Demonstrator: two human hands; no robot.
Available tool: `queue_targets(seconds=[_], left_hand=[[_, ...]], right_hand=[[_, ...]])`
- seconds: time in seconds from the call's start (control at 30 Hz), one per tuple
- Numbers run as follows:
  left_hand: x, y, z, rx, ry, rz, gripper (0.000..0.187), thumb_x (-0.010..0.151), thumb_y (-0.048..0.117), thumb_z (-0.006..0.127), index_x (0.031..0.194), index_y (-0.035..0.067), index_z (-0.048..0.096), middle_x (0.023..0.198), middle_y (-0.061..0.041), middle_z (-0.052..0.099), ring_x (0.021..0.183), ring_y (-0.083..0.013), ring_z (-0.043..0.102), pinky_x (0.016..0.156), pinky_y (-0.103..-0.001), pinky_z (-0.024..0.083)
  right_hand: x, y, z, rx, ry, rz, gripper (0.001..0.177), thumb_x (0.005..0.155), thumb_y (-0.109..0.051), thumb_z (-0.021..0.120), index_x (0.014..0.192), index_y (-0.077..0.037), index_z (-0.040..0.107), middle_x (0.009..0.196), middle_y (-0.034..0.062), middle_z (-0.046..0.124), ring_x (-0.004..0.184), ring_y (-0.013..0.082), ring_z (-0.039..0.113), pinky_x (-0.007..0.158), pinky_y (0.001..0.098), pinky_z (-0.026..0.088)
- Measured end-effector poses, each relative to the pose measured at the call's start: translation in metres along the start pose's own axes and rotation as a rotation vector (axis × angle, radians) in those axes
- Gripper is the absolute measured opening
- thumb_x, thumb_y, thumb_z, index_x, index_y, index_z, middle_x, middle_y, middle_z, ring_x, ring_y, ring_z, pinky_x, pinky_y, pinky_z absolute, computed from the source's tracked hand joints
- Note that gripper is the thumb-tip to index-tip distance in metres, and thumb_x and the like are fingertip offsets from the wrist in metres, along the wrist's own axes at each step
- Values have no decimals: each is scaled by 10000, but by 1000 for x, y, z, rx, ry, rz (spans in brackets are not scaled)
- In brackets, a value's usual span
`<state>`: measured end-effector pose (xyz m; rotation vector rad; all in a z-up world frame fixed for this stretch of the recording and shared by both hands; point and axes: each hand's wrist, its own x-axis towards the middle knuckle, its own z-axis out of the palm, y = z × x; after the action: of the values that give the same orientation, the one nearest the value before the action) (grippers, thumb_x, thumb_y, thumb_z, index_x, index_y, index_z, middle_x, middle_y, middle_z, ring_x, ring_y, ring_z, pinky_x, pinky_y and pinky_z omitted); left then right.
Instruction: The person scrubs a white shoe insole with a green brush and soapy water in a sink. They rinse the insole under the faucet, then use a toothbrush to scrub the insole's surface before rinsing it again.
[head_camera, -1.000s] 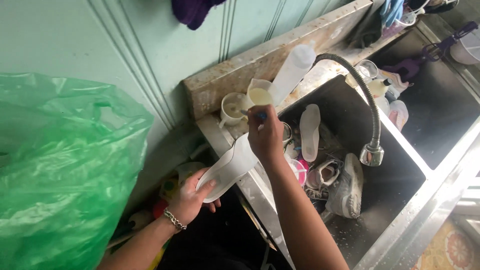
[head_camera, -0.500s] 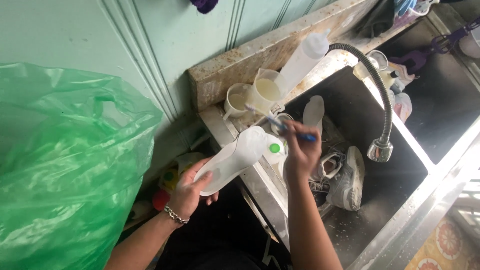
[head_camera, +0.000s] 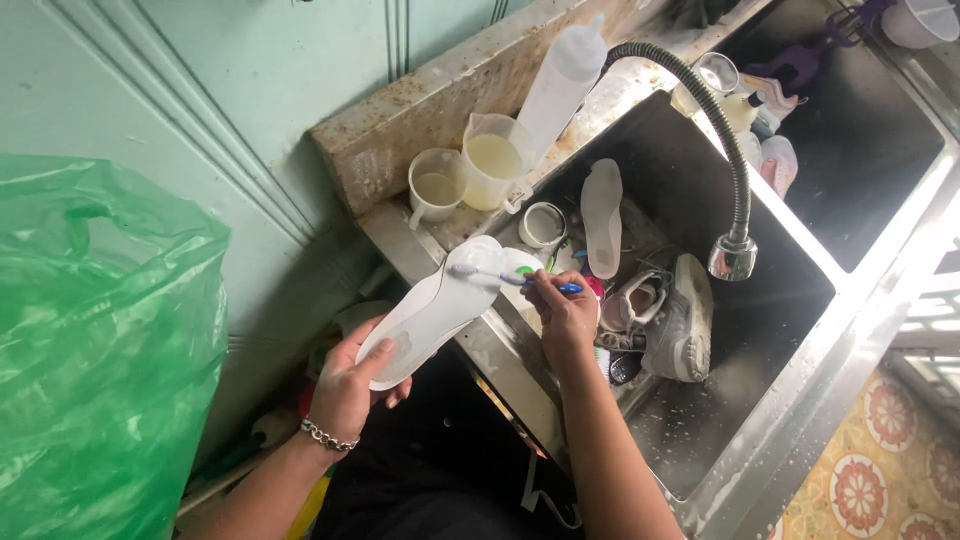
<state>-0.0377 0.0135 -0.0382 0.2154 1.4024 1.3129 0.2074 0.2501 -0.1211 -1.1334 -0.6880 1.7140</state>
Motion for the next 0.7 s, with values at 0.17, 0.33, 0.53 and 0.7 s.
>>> queue_targets(seconds=[0.17, 0.33, 0.53, 0.7], left_hand=[[-5, 7, 4, -29, 15, -29, 510, 1137, 193, 656, 1587, -19, 771, 1029, -296, 867, 600, -324, 693, 502, -393, 469], [-7, 12, 8, -18, 27, -41, 511, 1140, 192, 649, 1591, -16, 768, 1136, -324, 925, 598, -332, 689, 498, -391, 469], [-10, 15, 8, 27, 30, -52, 511, 1126, 211, 663, 1570, -7, 787, 1112, -308, 940, 620, -317, 693, 513, -385, 492], [-7, 7, 8, 0, 13, -15, 501, 1130, 214, 636, 1555, -19, 763, 1163, -328, 952, 589, -315, 682, 493, -383, 470]], right_hand=[[17, -7, 3, 55, 287, 86, 242, 1117, 125, 832, 1047, -38, 667, 1101, 266, 848, 989, 365, 876, 977, 421, 800], [14, -3, 5, 66, 205, 101, 208, 1095, 136, 833, 1014, 17, 683, 1251, 325, 862, 1193, 432, 912, 1081, 421, 810], [22, -5, 3, 150, 301, 98, 323, 1107, 179, 788, 1141, -86, 606, 1123, 327, 852, 947, 389, 866, 863, 412, 787], [11, 0, 6, -2, -65, 124, 242, 1114, 161, 795, 1037, -37, 679, 1140, 367, 881, 1067, 456, 927, 885, 434, 825]])
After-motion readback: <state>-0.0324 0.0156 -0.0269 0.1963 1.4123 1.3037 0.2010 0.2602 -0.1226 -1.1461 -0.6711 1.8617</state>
